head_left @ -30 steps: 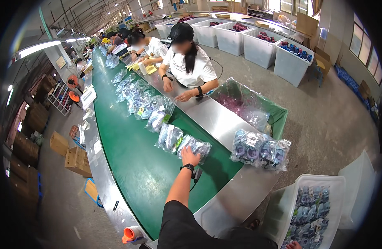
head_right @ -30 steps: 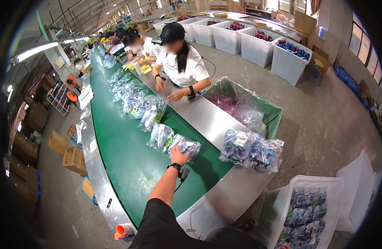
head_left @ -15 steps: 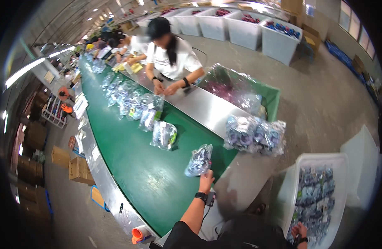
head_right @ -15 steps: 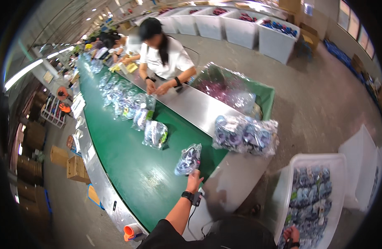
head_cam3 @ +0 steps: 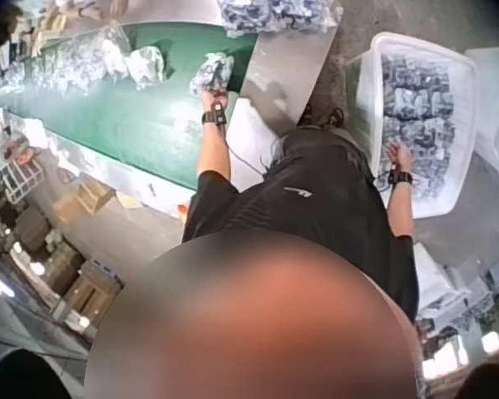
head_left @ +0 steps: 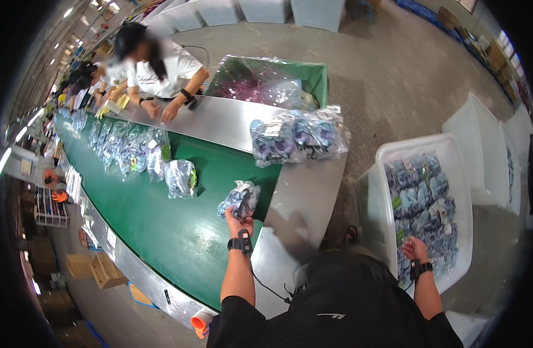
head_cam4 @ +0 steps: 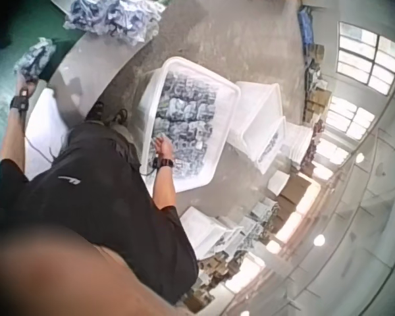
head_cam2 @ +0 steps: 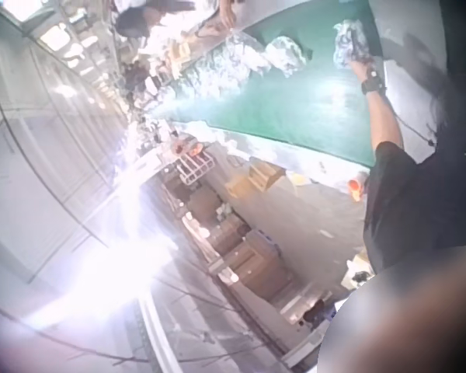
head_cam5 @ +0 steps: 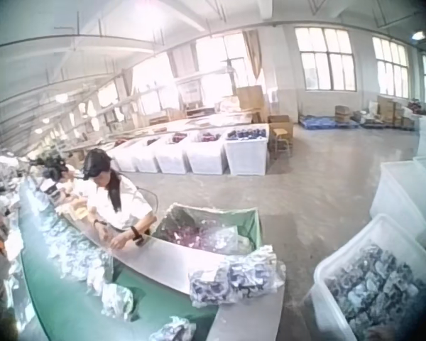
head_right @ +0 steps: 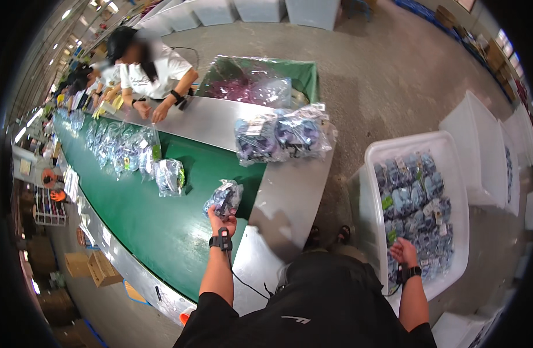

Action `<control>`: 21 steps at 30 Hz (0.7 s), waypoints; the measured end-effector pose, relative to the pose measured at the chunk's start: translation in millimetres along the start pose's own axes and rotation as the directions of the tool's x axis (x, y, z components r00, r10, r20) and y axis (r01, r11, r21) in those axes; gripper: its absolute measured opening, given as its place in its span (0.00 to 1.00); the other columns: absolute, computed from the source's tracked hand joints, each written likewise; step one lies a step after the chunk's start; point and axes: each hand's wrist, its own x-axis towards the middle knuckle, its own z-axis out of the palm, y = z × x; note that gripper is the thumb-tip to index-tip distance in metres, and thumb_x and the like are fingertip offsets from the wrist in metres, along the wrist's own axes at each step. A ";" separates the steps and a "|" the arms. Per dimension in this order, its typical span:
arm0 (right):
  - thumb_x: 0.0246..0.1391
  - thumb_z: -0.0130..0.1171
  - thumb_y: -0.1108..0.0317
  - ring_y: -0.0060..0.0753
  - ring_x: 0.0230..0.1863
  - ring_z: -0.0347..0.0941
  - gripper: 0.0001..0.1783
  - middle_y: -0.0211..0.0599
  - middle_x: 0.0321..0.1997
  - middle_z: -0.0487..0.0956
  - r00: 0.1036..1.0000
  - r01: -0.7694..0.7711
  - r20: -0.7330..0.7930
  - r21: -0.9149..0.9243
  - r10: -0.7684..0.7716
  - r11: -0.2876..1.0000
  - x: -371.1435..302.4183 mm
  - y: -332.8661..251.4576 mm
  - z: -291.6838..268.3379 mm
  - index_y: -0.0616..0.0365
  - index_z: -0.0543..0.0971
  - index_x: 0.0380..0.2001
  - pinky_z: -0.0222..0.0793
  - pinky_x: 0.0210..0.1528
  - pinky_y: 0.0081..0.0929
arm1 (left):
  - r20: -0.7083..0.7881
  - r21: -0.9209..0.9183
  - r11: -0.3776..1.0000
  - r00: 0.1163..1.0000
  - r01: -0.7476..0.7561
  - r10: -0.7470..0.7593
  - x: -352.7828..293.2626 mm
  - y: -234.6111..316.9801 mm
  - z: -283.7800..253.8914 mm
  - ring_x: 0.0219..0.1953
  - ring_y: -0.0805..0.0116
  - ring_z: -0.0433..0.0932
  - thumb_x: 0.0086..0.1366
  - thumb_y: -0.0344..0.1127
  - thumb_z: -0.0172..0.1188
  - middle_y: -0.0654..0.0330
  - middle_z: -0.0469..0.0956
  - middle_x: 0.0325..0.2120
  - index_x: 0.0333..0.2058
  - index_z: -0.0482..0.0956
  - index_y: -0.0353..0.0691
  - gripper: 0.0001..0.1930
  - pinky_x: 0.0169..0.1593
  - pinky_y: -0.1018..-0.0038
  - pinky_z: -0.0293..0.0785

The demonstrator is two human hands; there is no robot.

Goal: The person repeatedly picks up packaged slippers from a large white bin and places them onto a green conveyor belt. The items are handled one by one and transferred to the belt where other workers are visible in the background.

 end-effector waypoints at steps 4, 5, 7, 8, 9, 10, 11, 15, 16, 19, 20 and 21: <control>0.60 0.58 0.55 0.28 0.30 0.79 0.17 0.34 0.30 0.79 0.977 0.165 0.154 -0.129 -0.145 0.978 -26.7 -31.5 55.8 0.56 0.76 0.44 0.77 0.30 0.26 | 0.066 0.176 0.968 0.979 0.177 -0.191 -62.5 -28.5 6.0 0.30 0.66 0.75 0.58 0.56 0.55 0.61 0.78 0.35 0.44 0.74 0.44 0.23 0.23 0.77 0.68; 0.61 0.57 0.56 0.27 0.30 0.78 0.16 0.33 0.31 0.79 0.949 0.223 0.254 -0.113 -0.189 0.968 -34.1 -38.0 71.1 0.57 0.75 0.45 0.76 0.32 0.23 | 0.091 0.182 0.953 0.961 0.241 -0.261 -76.7 -38.6 7.9 0.30 0.66 0.75 0.58 0.56 0.56 0.60 0.78 0.34 0.44 0.74 0.43 0.24 0.23 0.76 0.68; 0.64 0.55 0.57 0.23 0.33 0.78 0.17 0.35 0.36 0.80 0.898 0.276 0.401 -0.195 -0.180 0.941 -39.5 -50.7 103.4 0.58 0.75 0.48 0.75 0.32 0.20 | 0.142 0.250 0.904 0.910 0.347 -0.389 -105.9 -63.0 19.2 0.29 0.63 0.75 0.58 0.56 0.57 0.58 0.78 0.33 0.44 0.74 0.42 0.25 0.24 0.75 0.70; 0.64 0.54 0.55 0.22 0.37 0.78 0.20 0.36 0.40 0.81 0.863 0.288 0.479 -0.211 -0.158 0.934 -41.3 -55.0 118.1 0.58 0.73 0.51 0.75 0.34 0.19 | 0.141 0.300 0.870 0.884 0.391 -0.446 -120.5 -74.9 27.8 0.29 0.62 0.75 0.57 0.56 0.59 0.58 0.78 0.32 0.44 0.74 0.42 0.25 0.25 0.74 0.70; 0.64 0.53 0.52 0.23 0.40 0.78 0.23 0.37 0.44 0.80 0.816 0.283 0.570 -0.247 -0.097 0.927 -43.2 -58.2 131.9 0.57 0.72 0.54 0.75 0.39 0.22 | 0.164 0.365 0.836 0.856 0.409 -0.490 -136.1 -86.4 36.2 0.30 0.60 0.76 0.58 0.56 0.58 0.58 0.79 0.33 0.44 0.74 0.43 0.24 0.26 0.73 0.70; 0.64 0.53 0.50 0.26 0.44 0.77 0.25 0.39 0.48 0.79 0.775 0.208 0.631 -0.251 -0.003 0.945 -46.8 -58.8 145.2 0.55 0.71 0.56 0.75 0.44 0.26 | 0.083 0.411 0.798 0.854 0.440 -0.513 -148.2 -98.9 48.1 0.31 0.59 0.77 0.58 0.55 0.58 0.58 0.79 0.34 0.44 0.75 0.44 0.23 0.26 0.73 0.70; 0.62 0.53 0.46 0.33 0.49 0.77 0.31 0.42 0.52 0.78 0.695 0.250 0.717 -0.307 0.050 0.918 -49.7 -61.2 156.9 0.56 0.68 0.60 0.75 0.48 0.29 | 0.195 0.509 0.775 0.827 0.374 -0.527 -160.1 -112.9 58.9 0.31 0.59 0.78 0.60 0.55 0.57 0.59 0.80 0.35 0.44 0.75 0.45 0.22 0.26 0.72 0.70; 0.56 0.57 0.37 0.30 0.46 0.76 0.38 0.38 0.49 0.77 0.579 0.237 0.810 -0.284 0.100 0.929 -73.1 -62.0 190.8 0.56 0.68 0.58 0.75 0.45 0.30 | 0.285 0.742 0.643 0.780 0.188 -0.557 -199.5 -158.2 99.5 0.35 0.66 0.78 0.63 0.51 0.55 0.65 0.79 0.39 0.46 0.74 0.48 0.18 0.30 0.73 0.68; 0.55 0.57 0.37 0.29 0.45 0.76 0.40 0.37 0.49 0.77 0.548 0.216 0.834 -0.220 0.068 0.951 -75.4 -59.6 193.1 0.57 0.68 0.58 0.75 0.44 0.31 | 0.296 0.787 0.601 0.768 0.141 -0.568 -203.8 -169.2 108.4 0.36 0.67 0.77 0.63 0.50 0.56 0.66 0.79 0.40 0.47 0.73 0.47 0.18 0.31 0.74 0.68; 0.52 0.65 0.44 0.25 0.44 0.75 0.40 0.36 0.48 0.76 0.607 0.239 0.788 -0.053 -0.107 0.969 -74.2 -47.3 180.4 0.59 0.66 0.59 0.74 0.43 0.28 | 0.317 0.889 0.458 0.756 -0.025 -0.573 -212.2 -201.8 129.4 0.38 0.71 0.78 0.65 0.45 0.57 0.65 0.79 0.41 0.50 0.72 0.45 0.18 0.32 0.75 0.71; 0.51 0.66 0.46 0.24 0.43 0.74 0.40 0.36 0.47 0.76 0.670 0.237 0.733 -0.059 -0.119 0.970 -70.7 -44.2 172.4 0.59 0.66 0.59 0.73 0.43 0.28 | 0.330 0.911 0.401 0.753 -0.096 -0.569 -214.5 -212.9 135.1 0.38 0.71 0.78 0.66 0.43 0.57 0.64 0.79 0.41 0.51 0.72 0.44 0.18 0.32 0.75 0.73; 0.52 0.68 0.53 0.20 0.49 0.71 0.36 0.32 0.51 0.74 0.647 0.193 0.749 0.019 -0.142 0.981 -66.4 -42.2 158.5 0.59 0.66 0.59 0.70 0.50 0.24 | 0.340 0.916 0.383 0.740 -0.120 -0.580 -217.2 -222.7 140.1 0.40 0.70 0.80 0.67 0.42 0.56 0.63 0.79 0.42 0.52 0.71 0.42 0.18 0.33 0.75 0.77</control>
